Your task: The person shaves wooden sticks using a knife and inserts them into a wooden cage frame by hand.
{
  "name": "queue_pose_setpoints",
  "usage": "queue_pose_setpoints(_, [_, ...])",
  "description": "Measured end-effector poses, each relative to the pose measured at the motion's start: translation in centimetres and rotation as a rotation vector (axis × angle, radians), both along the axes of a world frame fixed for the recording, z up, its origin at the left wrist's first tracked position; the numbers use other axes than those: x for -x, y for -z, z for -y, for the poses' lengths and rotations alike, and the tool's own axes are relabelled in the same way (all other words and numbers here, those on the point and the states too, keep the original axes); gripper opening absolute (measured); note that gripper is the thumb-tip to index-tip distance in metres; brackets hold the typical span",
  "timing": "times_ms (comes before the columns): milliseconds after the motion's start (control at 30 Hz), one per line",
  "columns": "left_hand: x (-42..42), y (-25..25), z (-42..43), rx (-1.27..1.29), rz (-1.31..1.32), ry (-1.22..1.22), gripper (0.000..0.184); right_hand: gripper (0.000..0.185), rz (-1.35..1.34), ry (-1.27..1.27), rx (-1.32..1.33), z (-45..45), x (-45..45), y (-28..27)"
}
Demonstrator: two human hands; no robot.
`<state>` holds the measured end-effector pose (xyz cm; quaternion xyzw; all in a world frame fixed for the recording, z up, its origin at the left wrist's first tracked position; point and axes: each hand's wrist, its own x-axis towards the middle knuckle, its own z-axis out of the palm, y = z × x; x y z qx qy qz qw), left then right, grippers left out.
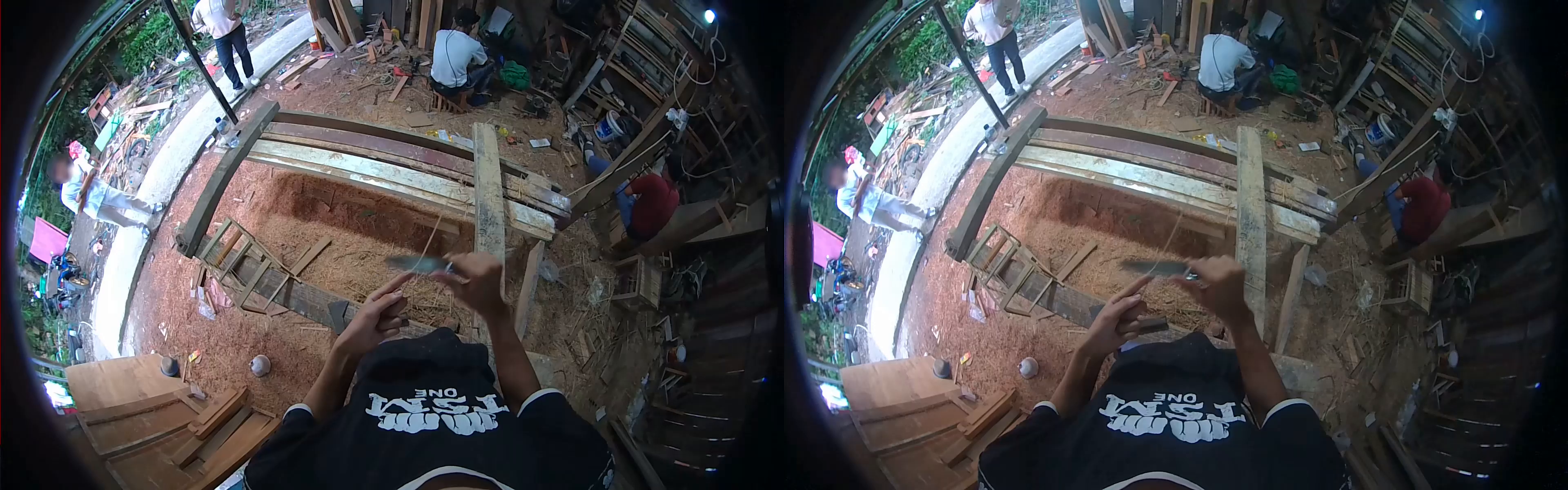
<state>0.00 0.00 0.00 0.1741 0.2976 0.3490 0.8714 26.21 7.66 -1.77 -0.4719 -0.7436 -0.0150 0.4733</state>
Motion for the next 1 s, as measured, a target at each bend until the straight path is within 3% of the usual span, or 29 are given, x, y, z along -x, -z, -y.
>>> queue_pose_setpoints(33, [0.2,-0.2,0.0,-0.058,-0.005,0.008,0.059,0.045,-0.003,-0.001,-0.004,-0.2,0.2,0.0])
queue_pose_setpoints(100, [0.4,-0.4,1.2,-0.071,-0.027,0.009,0.056,0.05,0.093,0.387,0.38,-1.1,-3.6,-0.6])
queue_pose_setpoints(300, [0.6,0.5,-0.3,-0.099,-0.07,-0.082,0.055,0.051,-0.014,0.242,0.168,0.7,-1.2,0.3])
queue_pose_setpoints(433, [0.1,1.1,-1.3,-0.18,-0.129,-0.152,0.053,0.05,-0.152,0.247,0.42,1.9,-0.2,1.4])
queue_pose_setpoints(767, [-1.7,1.4,-3.1,-0.469,-0.382,-0.167,0.047,0.05,-0.265,0.004,0.556,2.5,2.0,-1.0])
queue_pose_setpoints(800, [-1.8,1.3,-3.1,-0.498,-0.405,-0.169,0.047,0.041,-0.292,-0.015,0.6,2.4,2.5,-1.0])
queue_pose_setpoints(1000, [-2.5,0.7,-2.5,-0.652,-0.605,-0.15,0.043,0.025,-0.767,-0.191,0.672,0.8,4.1,-1.8])
